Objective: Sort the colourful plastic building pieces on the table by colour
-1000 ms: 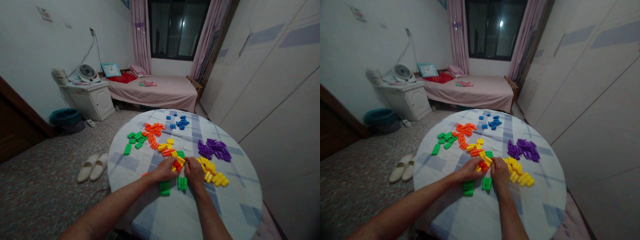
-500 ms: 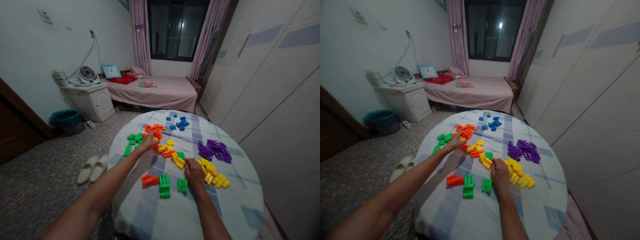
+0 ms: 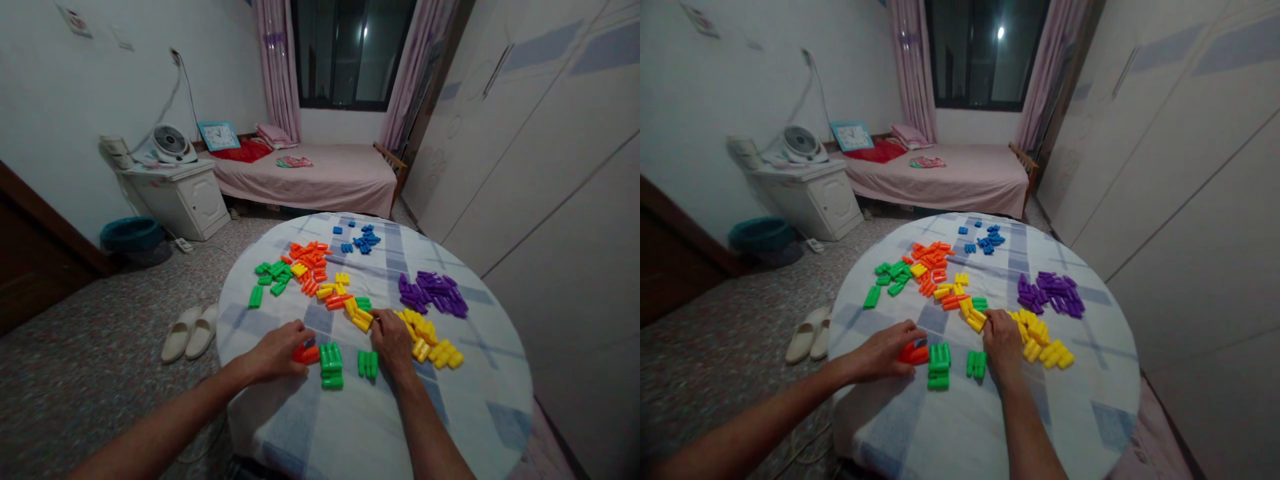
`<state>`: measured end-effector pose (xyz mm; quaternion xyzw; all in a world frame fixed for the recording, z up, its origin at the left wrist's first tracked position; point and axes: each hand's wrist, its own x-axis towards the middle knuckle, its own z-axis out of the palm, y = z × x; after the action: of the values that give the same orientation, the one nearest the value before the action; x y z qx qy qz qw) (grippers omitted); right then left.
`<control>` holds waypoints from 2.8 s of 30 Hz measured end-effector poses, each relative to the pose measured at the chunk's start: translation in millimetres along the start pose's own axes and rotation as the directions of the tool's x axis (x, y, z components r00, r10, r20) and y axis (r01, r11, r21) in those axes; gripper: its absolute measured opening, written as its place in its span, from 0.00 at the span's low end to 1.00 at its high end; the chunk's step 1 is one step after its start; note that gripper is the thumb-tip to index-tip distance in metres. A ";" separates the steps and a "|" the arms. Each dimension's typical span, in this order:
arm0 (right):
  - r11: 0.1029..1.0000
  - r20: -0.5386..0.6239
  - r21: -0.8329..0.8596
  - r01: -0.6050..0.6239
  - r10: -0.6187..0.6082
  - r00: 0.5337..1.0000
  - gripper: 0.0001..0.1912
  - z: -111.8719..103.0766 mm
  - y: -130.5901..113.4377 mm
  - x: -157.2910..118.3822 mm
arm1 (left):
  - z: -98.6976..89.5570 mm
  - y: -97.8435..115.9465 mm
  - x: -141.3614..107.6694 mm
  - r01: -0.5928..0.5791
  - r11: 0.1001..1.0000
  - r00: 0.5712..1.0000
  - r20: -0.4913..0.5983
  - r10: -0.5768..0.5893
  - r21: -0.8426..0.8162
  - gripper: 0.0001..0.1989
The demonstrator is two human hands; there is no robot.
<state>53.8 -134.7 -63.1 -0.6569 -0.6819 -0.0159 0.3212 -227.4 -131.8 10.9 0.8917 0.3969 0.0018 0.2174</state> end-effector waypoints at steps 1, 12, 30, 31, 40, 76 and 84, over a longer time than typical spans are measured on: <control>1.000 -0.001 0.000 -0.001 0.001 1.000 0.11 -0.1 -0.1 -0.1 | 6.9 1.1 -0.4 0.012 0.999 0.999 -0.038 -0.010 0.033 0.22; 1.000 -0.014 -0.010 0.017 -0.017 1.000 0.12 1.9 2.3 -1.6 | 9.2 11.5 76.6 0.013 1.000 0.897 -0.442 -0.015 -0.008 0.12; 1.000 0.026 0.011 0.000 0.000 1.000 0.12 -2.0 -0.9 -0.6 | 25.1 16.3 128.1 0.187 0.973 0.932 -0.337 -0.132 0.137 0.18; 1.000 0.028 0.006 0.002 -0.002 1.000 0.12 -1.5 -0.4 -0.7 | 23.7 18.0 128.5 0.176 0.973 0.937 -0.330 -0.118 0.150 0.19; 1.000 0.012 0.010 0.006 -0.006 1.000 0.12 1.2 2.7 -0.7 | 14.6 25.6 150.8 0.127 0.964 0.969 -0.238 -0.070 0.232 0.16; 0.999 0.018 0.031 0.010 -0.010 1.000 0.11 3.2 5.4 0.0 | -79.4 -60.5 168.2 0.423 0.905 0.763 -0.555 -0.332 0.040 0.30; 0.999 0.024 0.043 -0.012 0.011 1.000 0.11 1.6 2.6 2.4 | -43.7 -69.9 141.5 0.497 0.860 0.798 -0.449 -0.402 0.113 0.14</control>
<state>55.6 -131.5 -64.2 -0.6540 -0.6820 0.0084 0.3272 -187.6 26.6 -0.7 0.7690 0.6323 0.0917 0.0210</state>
